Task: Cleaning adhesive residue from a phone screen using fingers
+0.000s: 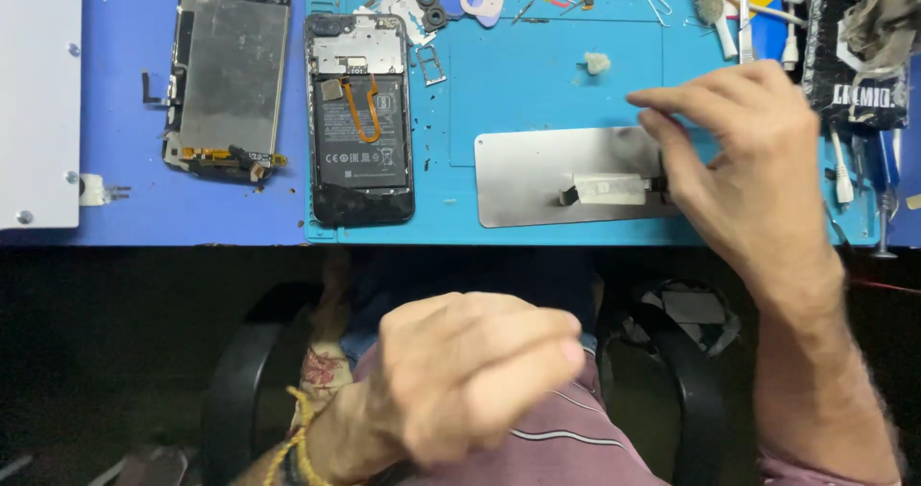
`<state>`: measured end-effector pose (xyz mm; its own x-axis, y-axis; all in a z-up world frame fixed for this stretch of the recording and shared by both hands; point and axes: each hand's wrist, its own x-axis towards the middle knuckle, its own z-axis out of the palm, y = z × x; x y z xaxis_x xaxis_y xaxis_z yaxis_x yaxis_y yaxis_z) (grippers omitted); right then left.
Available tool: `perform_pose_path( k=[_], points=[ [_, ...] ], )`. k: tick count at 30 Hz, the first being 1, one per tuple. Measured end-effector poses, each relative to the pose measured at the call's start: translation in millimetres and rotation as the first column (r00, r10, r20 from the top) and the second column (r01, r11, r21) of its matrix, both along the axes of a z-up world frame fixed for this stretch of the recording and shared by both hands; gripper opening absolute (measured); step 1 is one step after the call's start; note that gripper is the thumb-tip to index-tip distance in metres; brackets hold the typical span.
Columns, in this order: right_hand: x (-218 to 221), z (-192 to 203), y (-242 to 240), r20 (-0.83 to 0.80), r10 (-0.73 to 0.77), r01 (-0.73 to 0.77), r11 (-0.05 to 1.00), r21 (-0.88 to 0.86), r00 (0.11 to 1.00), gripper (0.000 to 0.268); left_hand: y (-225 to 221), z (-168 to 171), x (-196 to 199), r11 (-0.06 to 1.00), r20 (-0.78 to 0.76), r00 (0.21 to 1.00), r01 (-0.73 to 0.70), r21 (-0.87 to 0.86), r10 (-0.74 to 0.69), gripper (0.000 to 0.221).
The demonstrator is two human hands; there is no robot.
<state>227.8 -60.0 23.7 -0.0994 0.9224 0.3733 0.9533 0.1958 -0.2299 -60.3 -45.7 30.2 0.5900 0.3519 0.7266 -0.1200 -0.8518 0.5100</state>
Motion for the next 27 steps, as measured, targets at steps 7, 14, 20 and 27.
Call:
perform_pose_path(
  k=[7,14,20,27],
  points=[
    [6,1,16,-0.039,0.05,-0.049,0.998,0.047,0.998,0.015,-4,69,-19,0.825,-0.582,0.81,0.28,0.49,0.071,0.04],
    [-2,-33,57,0.035,0.093,-0.095,0.994,0.059,0.995,0.027,-38,34,15,0.983,-0.198,0.969,0.165,0.082,-0.147,0.027],
    [5,-22,43,0.122,0.064,-0.077,0.991,0.111,0.991,0.02,-15,-8,33,0.991,-0.144,0.986,-0.062,0.12,0.079,0.011],
    [-57,1,-4,-0.458,0.029,-0.063,0.996,-0.059,0.889,0.014,16,-70,23,0.892,-0.215,0.889,-0.331,0.308,0.404,0.021]
  ],
)
